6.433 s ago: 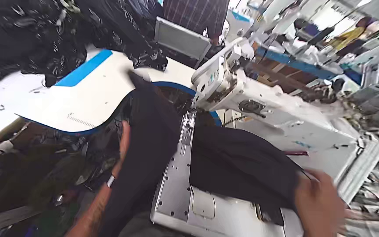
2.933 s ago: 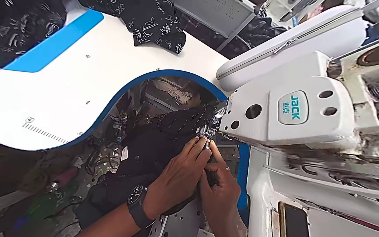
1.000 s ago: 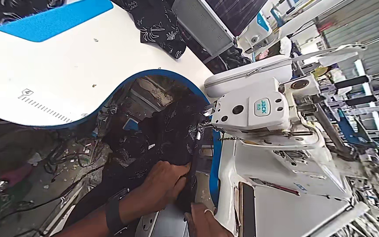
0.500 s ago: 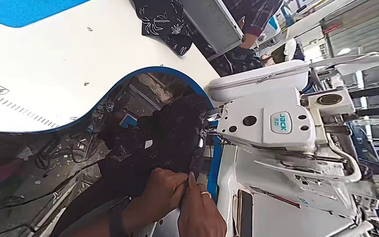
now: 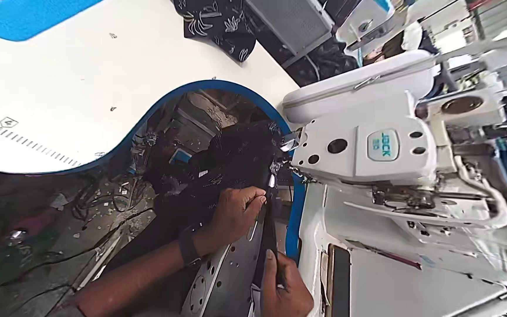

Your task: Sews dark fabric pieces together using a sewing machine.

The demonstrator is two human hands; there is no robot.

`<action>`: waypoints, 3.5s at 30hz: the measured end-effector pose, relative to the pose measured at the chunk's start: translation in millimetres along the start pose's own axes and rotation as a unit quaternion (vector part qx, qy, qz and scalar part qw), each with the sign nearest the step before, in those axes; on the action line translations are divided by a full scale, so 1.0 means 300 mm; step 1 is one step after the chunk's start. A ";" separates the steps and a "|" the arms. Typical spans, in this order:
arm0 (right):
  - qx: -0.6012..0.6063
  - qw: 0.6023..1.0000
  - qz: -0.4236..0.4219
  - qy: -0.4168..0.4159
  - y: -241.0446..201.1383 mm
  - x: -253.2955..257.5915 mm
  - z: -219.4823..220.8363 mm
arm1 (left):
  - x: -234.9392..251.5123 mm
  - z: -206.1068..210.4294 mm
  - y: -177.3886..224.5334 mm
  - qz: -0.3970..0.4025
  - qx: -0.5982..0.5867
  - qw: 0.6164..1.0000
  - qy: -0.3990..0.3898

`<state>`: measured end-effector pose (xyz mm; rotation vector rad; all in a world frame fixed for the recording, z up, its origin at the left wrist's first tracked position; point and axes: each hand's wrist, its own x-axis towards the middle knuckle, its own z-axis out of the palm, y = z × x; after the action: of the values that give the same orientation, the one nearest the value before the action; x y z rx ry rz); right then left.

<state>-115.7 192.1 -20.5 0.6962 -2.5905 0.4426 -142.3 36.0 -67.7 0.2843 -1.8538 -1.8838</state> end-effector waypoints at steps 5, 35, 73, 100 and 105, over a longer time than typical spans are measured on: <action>-0.003 0.985 -0.126 -0.121 -0.126 0.120 -0.089 | -0.038 -0.094 0.044 0.028 0.028 0.985 -0.170; -0.096 0.990 -0.096 0.022 -0.092 0.121 0.054 | -0.036 -0.094 0.089 0.081 0.216 0.961 -0.155; 0.016 0.987 -0.157 0.037 -0.085 0.045 -0.006 | -0.125 -0.046 0.072 0.110 0.186 0.976 -0.027; 0.015 0.994 -0.105 -0.005 -0.026 0.164 0.140 | 0.029 0.044 -0.010 0.203 0.252 0.944 0.062; 0.087 0.993 -0.066 -0.035 -0.012 0.170 0.147 | 0.030 0.037 -0.012 0.204 0.218 0.953 0.046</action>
<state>-167.7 151.0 -33.7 0.9533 -2.5718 0.6172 -155.9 41.6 -68.8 0.1154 -2.0606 -1.1630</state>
